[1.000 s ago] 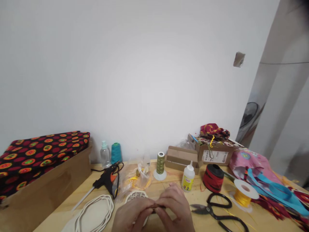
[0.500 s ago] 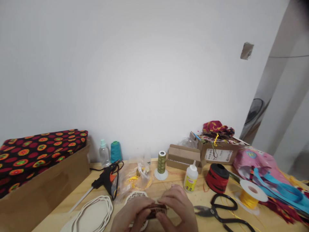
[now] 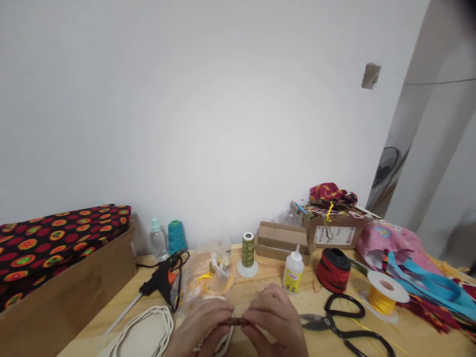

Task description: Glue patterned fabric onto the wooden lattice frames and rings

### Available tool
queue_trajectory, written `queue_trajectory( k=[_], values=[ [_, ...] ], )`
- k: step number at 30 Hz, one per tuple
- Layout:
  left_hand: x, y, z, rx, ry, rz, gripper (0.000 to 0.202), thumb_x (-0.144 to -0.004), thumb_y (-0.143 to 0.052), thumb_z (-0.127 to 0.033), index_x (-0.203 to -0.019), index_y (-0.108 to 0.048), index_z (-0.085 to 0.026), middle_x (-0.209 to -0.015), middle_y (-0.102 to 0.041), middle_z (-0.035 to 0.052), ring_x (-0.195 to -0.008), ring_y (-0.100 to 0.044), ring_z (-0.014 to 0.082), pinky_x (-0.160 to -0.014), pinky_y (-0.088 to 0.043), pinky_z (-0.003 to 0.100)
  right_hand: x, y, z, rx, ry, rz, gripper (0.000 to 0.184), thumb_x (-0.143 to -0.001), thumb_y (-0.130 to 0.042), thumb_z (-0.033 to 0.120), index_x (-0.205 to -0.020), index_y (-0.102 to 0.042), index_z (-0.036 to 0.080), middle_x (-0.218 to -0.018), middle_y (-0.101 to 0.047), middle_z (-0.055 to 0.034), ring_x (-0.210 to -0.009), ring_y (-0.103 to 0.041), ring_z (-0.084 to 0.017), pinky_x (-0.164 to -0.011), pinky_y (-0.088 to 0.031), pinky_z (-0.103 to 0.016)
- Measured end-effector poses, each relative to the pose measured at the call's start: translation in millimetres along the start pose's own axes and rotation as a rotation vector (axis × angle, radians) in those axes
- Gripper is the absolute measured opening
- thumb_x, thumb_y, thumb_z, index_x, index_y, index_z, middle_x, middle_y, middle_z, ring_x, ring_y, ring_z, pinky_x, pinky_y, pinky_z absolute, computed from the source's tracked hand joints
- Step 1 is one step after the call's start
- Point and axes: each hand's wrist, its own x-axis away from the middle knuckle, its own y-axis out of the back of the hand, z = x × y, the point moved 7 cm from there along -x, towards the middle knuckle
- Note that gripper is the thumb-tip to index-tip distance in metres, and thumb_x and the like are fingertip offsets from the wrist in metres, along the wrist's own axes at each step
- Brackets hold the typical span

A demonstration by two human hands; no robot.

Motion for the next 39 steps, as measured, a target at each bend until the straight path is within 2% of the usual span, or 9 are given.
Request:
queue_trajectory(
  k=[5, 14, 20, 24, 29, 32, 34, 36, 39],
  values=[
    [-4.3, -1.6, -4.3, 0.064, -0.009, 0.034, 0.013, -0.076, -0.058, -0.016, -0.086, -0.061, -0.023, -0.082, -0.071, -0.0026, -0.079, -0.065, 0.0096, -0.078, -0.047, 0.012, 1.1, 1.2, 4.2, 0.017, 0.032, 0.017, 0.002, -0.077, -0.058, 0.019, -0.076, -0.059, 0.017, -0.059, -0.061, -0.003, -0.057, -0.047, -0.014, -0.056, -0.039, -0.031],
    [-1.7, -6.5, -3.0, 0.107, 0.052, 0.022, 0.014, -0.073, -0.06, -0.016, -0.083, -0.061, -0.026, -0.08, -0.071, -0.0052, -0.074, -0.066, 0.0078, -0.075, -0.047, 0.009, 4.5, -6.7, -1.3, -0.029, -0.016, 0.066, 0.005, -0.078, -0.059, 0.022, -0.077, -0.059, 0.017, -0.062, -0.061, -0.0021, -0.059, -0.047, -0.014, -0.058, -0.038, -0.03],
    [-2.3, -8.3, -0.9, 0.13, 0.08, 0.012, 0.014, -0.073, -0.061, -0.016, -0.082, -0.062, -0.027, -0.079, -0.071, -0.0057, -0.074, -0.066, 0.0074, -0.074, -0.047, 0.008, 9.0, -8.1, -0.1, 0.037, -0.024, 0.123, 0.009, -0.081, -0.055, 0.023, -0.077, -0.06, 0.018, -0.061, -0.062, 0.0002, -0.059, -0.05, -0.011, -0.075, -0.039, -0.033],
    [0.0, -8.3, 3.6, 0.157, 0.104, 0.02, 0.017, -0.071, -0.063, -0.017, -0.084, -0.064, -0.028, -0.081, -0.072, -0.0049, -0.076, -0.065, 0.0092, -0.076, -0.048, 0.011, 7.0, -4.0, 4.4, 0.073, 0.017, 0.085, 0.007, -0.081, -0.056, 0.025, -0.08, -0.06, 0.019, -0.061, -0.063, 0.0009, -0.058, -0.05, -0.012, -0.072, -0.04, -0.032],
    [14.4, -7.2, 32.7, 0.178, 0.377, 0.0, 0.018, -0.07, -0.064, -0.026, -0.087, -0.067, -0.03, -0.086, -0.072, -0.0035, -0.08, -0.067, 0.0126, -0.073, -0.05, 0.014, 1.7, 3.4, -4.4, 0.011, -0.102, -0.023, 0.004, -0.079, -0.058, 0.019, -0.076, -0.06, 0.018, -0.06, -0.061, -0.0016, -0.059, -0.051, -0.014, -0.061, -0.041, -0.031],
    [24.0, -11.4, 48.3, 0.251, 0.536, 0.028, 0.013, -0.073, -0.059, -0.03, -0.082, -0.069, -0.028, -0.083, -0.073, -0.0018, -0.077, -0.067, 0.0143, -0.069, -0.052, 0.015, -0.1, 2.8, -8.9, -0.036, -0.161, -0.016, 0.005, -0.079, -0.058, 0.019, -0.076, -0.062, 0.018, -0.061, -0.061, -0.0025, -0.059, -0.053, -0.015, -0.059, -0.041, -0.03],
    [24.7, -10.4, 50.6, 0.249, 0.578, 0.017, 0.013, -0.073, -0.06, -0.032, -0.078, -0.07, -0.027, -0.079, -0.073, -0.0012, -0.073, -0.068, 0.0147, -0.066, -0.053, 0.016, -0.1, 1.6, -9.4, -0.055, -0.173, -0.003, 0.005, -0.078, -0.057, 0.019, -0.077, -0.062, 0.018, -0.062, -0.061, -0.0025, -0.06, -0.053, -0.015, -0.059, -0.041, -0.03],
    [19.0, -8.0, 44.1, 0.21, 0.54, 0.017, 0.011, -0.071, -0.061, -0.032, -0.075, -0.07, -0.027, -0.076, -0.073, -0.0015, -0.07, -0.068, 0.0143, -0.064, -0.053, 0.016, 0.8, -0.4, -9.4, -0.065, -0.179, 0.014, 0.004, -0.077, -0.059, 0.019, -0.078, -0.062, 0.019, -0.062, -0.061, -0.0023, -0.061, -0.054, -0.015, -0.06, -0.041, -0.03],
    [4.9, -5.7, 24.0, 0.167, 0.378, 0.042, 0.009, -0.072, -0.061, -0.029, -0.075, -0.07, -0.028, -0.073, -0.073, -0.0026, -0.068, -0.067, 0.0133, -0.064, -0.053, 0.015, 2.8, -3.7, -8.5, -0.061, -0.175, 0.04, 0.003, -0.076, -0.06, 0.021, -0.076, -0.062, 0.019, -0.061, -0.061, -0.0016, -0.06, -0.053, -0.015, -0.061, -0.041, -0.03]
  ],
)
